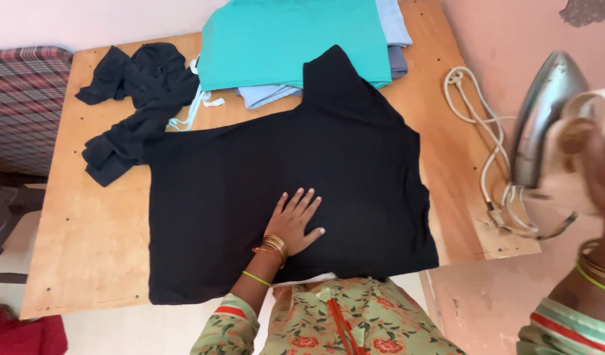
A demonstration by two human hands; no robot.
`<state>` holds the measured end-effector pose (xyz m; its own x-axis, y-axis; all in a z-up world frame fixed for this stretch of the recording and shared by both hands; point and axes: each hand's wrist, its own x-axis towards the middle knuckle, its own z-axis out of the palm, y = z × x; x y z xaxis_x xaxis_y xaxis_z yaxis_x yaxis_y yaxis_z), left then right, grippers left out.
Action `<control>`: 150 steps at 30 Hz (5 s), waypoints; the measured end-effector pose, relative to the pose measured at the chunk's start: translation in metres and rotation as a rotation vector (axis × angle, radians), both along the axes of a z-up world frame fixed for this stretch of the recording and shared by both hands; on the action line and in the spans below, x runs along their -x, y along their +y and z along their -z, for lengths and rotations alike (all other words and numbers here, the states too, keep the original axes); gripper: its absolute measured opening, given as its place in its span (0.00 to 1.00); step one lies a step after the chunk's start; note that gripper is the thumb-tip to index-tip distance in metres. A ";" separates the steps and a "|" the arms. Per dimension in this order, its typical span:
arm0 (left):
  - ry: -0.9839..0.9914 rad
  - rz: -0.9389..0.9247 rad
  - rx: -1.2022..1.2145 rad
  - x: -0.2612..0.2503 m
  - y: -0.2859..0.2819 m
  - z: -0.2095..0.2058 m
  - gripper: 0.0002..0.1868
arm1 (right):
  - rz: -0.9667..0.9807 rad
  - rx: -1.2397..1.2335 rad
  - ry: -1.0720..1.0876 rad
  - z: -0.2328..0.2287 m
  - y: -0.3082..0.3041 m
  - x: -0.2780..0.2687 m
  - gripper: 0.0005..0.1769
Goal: The person irons a teal garment on a wooden table, then switches to a black garment, smoothing and ironing it with a handheld iron. The person folds the teal garment and places it on a stack of other folded clothes.
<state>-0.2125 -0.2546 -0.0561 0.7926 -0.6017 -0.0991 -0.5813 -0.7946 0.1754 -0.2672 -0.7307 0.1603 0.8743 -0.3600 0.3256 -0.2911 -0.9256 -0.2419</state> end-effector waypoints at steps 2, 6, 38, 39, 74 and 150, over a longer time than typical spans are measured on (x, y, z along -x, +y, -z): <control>0.005 0.004 0.007 -0.002 0.000 0.000 0.43 | -0.002 -0.223 0.084 0.006 0.018 -0.004 0.17; 0.018 0.013 0.023 -0.002 0.001 0.002 0.43 | -0.081 -0.713 0.172 0.062 0.079 -0.040 0.19; 0.131 -0.048 0.044 -0.039 -0.015 -0.015 0.41 | 0.134 -0.388 0.266 0.163 0.183 -0.258 0.31; 0.128 -0.050 0.037 -0.038 -0.014 -0.015 0.41 | 0.138 -0.399 0.283 0.163 0.181 -0.264 0.31; 0.176 -0.060 0.105 -0.042 -0.010 -0.012 0.48 | -0.010 -0.345 0.542 0.130 0.272 -0.175 0.30; -0.053 -0.267 0.122 -0.187 0.080 0.014 0.44 | -0.338 -0.298 0.546 0.137 0.340 -0.209 0.25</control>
<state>-0.0256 -0.1742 -0.0696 0.9263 -0.3766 0.0070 -0.3659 -0.8952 0.2545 -0.0586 -0.3911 0.0228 0.9641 -0.0456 -0.2614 -0.1513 -0.9038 -0.4004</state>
